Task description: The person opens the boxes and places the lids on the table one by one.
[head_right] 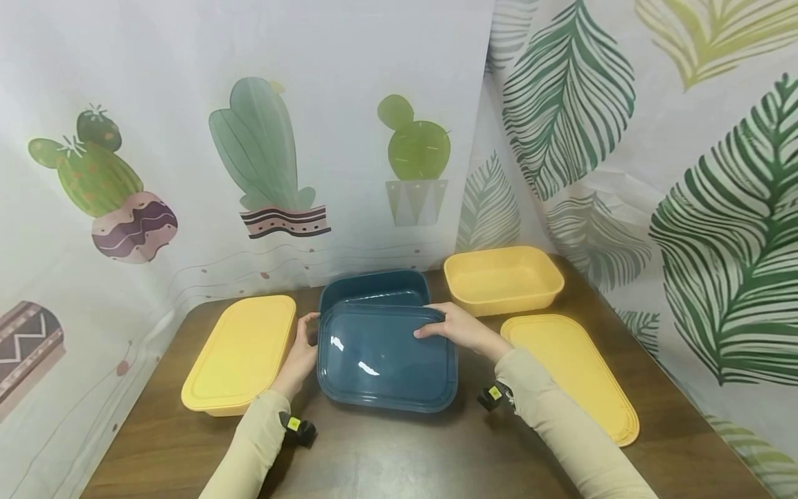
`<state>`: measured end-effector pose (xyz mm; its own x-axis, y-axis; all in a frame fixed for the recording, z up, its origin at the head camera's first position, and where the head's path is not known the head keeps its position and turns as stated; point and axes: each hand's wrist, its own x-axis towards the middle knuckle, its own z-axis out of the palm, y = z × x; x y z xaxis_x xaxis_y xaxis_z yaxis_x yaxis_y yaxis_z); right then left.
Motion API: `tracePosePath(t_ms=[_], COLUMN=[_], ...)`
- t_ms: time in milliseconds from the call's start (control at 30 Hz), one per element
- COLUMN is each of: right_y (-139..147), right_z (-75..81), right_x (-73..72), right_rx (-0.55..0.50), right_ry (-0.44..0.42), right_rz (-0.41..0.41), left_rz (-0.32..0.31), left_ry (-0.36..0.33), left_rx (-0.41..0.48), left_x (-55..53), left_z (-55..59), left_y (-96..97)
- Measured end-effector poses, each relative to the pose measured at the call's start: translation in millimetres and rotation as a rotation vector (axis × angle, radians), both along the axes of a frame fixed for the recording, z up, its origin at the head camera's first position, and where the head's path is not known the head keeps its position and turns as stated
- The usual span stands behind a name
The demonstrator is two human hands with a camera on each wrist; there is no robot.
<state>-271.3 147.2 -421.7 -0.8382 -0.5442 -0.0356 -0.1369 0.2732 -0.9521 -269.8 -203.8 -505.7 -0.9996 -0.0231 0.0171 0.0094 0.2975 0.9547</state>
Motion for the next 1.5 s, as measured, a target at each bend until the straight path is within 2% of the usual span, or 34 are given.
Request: tracePosePath(t_ms=[300, 667, 1167, 1500], right_y=[5, 8, 10, 12], right_z=[-5.1, -10.8, -16.5, -24.1], right_x=[-0.4, 0.9, 0.7, -2.4], right_rx=[-0.002, 0.01, 0.037, 0.049], right_ry=[-0.018, -0.044, -0.045, -0.057], right_rz=[0.045, 0.085, 0.116, 0.118], left_rz=[-0.008, -0.002, 0.007, 0.022], left_ry=[-0.011, 0.028, 0.011, -0.005], left_rx=[-0.008, -0.034, -0.019, -0.044], left_x=[-0.4, 0.3, 0.4, -1.8], left_z=[1.2, 0.3, -2.7, -3.0], left_y=[-0.5, 0.2, 0.2, 0.3])
